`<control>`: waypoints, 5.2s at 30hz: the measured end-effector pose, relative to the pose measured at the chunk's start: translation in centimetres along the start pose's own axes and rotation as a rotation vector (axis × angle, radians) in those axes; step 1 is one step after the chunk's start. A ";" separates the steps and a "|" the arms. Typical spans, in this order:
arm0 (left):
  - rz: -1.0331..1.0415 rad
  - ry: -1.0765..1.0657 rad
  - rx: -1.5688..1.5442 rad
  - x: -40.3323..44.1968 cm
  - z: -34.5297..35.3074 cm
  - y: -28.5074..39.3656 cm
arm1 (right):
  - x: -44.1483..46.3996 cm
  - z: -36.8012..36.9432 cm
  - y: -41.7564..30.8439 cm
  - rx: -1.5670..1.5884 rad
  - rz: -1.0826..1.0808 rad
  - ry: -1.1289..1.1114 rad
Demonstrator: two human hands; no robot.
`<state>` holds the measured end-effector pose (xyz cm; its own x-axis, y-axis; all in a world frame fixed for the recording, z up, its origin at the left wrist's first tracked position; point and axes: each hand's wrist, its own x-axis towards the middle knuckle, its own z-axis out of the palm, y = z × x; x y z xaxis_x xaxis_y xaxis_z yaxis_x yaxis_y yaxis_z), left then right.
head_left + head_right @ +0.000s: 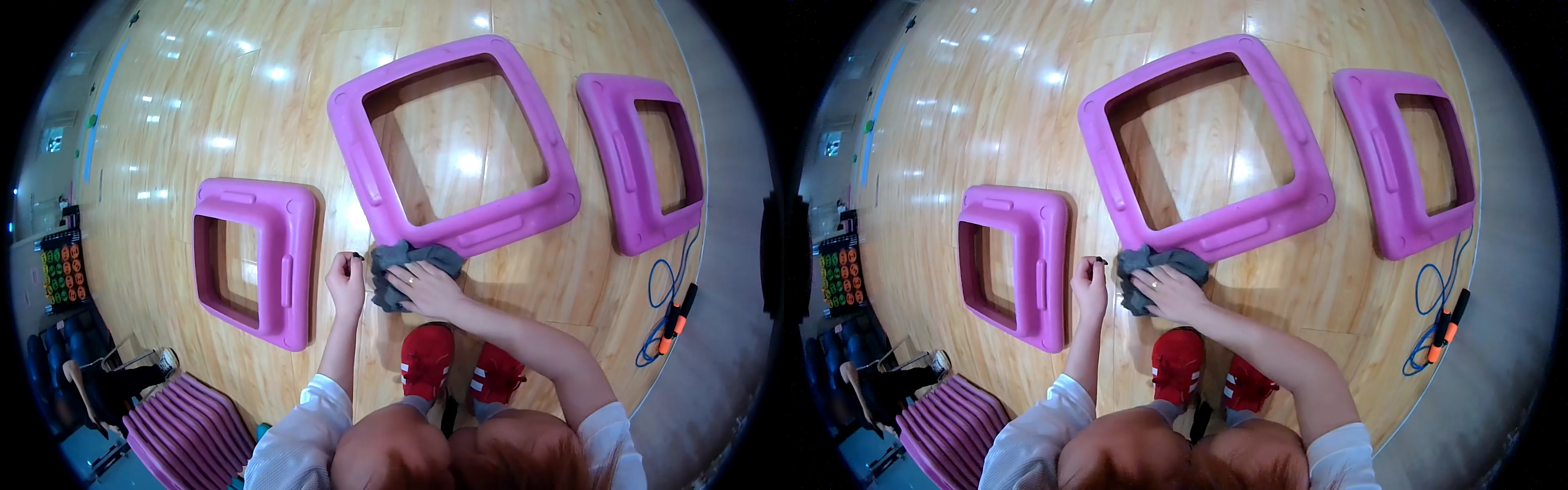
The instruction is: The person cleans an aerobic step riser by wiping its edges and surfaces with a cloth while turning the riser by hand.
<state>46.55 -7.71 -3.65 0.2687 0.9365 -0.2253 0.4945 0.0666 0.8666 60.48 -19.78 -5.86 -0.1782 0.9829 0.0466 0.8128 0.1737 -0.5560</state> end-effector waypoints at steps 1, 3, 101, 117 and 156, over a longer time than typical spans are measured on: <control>-0.006 -0.017 -0.011 -0.2 0.1 0.2 | 0.9 0.4 0.1 -0.037 0.007 -0.018; -0.015 -0.037 -0.021 -0.7 0.1 0.4 | 1.1 1.5 0.5 -0.071 0.019 -0.037; 1.043 -0.228 0.960 3.0 3.0 5.9 | -4.6 -10.3 7.1 -0.063 0.505 0.517; 0.514 -0.584 0.305 -3.5 8.7 8.4 | -4.6 -12.3 4.4 0.971 0.554 1.128; 0.860 -0.356 0.722 -0.6 12.6 8.2 | -2.6 -9.1 8.9 -0.394 0.518 0.319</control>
<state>60.83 -12.12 -2.05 0.9014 0.4215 0.0993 0.3606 -0.8576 0.3668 73.25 -20.27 -3.34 0.4052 0.9048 0.1313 0.8994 -0.3688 -0.2346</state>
